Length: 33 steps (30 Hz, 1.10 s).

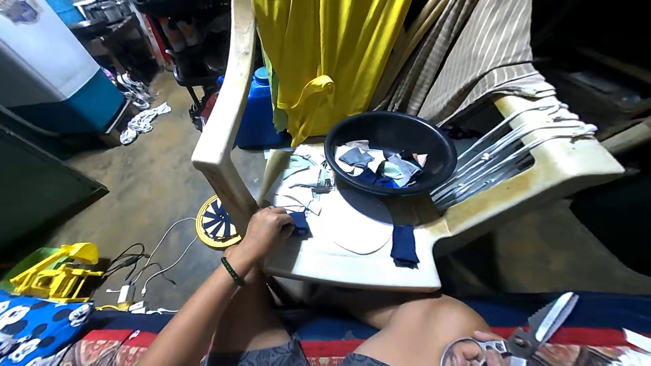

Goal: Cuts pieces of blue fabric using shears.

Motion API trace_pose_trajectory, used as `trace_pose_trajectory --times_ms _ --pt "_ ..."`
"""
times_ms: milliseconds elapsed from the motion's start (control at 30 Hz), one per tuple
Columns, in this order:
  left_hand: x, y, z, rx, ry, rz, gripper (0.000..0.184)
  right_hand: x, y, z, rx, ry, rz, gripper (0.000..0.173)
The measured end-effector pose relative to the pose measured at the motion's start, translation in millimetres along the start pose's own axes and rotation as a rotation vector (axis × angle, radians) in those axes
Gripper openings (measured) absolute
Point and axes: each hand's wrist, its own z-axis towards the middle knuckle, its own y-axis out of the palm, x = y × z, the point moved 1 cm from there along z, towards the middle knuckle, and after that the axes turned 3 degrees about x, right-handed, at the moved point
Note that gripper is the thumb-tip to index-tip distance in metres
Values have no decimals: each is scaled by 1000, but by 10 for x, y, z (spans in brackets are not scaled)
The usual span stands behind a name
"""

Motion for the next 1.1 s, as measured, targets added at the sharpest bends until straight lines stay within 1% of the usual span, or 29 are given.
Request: trace_pose_trajectory --times_ms 33,67,133,167,200,233,267,300,333,400,467,500,600,700,767,833,900,933,1033,1100 --pt "-24 -10 9 -3 -26 -53 19 65 -65 7 -12 -16 10 21" --pt "-62 -4 6 31 -47 -116 21 102 -93 14 -17 -34 1 19" --pt "-99 14 -24 176 -79 -236 26 145 -122 32 -32 -54 -7 18" --pt "-63 8 -45 250 -118 -340 27 149 -124 32 -36 -56 -10 18" --pt "21 -16 -69 295 -187 -509 27 144 -120 26 -38 -55 -15 18" --pt "135 -55 -94 292 -284 -739 25 134 -113 14 -39 -46 -25 17" --pt "253 -95 -117 253 -395 -998 26 121 -105 0 -38 -36 -37 17" --pt "372 -134 -143 190 -512 -1241 30 104 -90 -12 -31 -36 -61 16" --pt "474 -164 -171 125 -612 -1431 37 81 -69 -20 -21 -38 -102 16" --pt "613 -186 -221 25 -763 -1633 46 12 12 -44 29 -41 -206 20" --pt "687 -168 -268 -25 -883 -1736 45 -61 92 -90 56 -46 -326 18" --pt "704 -143 -292 -29 -925 -1781 42 -88 116 -115 42 -63 -372 17" --pt "751 -56 -354 -22 -990 -1856 31 -178 170 -195 -60 -102 -466 18" --pt "849 12 -413 -104 -957 -1936 36 -258 291 -341 -226 -52 -466 23" --pt "926 52 -437 -173 -898 -1978 40 -267 387 -440 -347 -1 -440 35" --pt "1001 87 -443 -180 -901 -1963 38 -223 463 -516 -449 31 -436 54" --pt "1065 118 -437 -120 -941 -1861 32 -173 528 -589 -513 74 -434 64" --pt "1086 131 -435 -96 -928 -1794 29 -152 552 -621 -536 103 -430 68" --pt "1117 174 -447 -14 -795 -1555 22 -113 586 -684 -592 178 -406 73" --pt "1126 198 -449 35 -757 -1429 20 -97 594 -697 -623 190 -409 74"
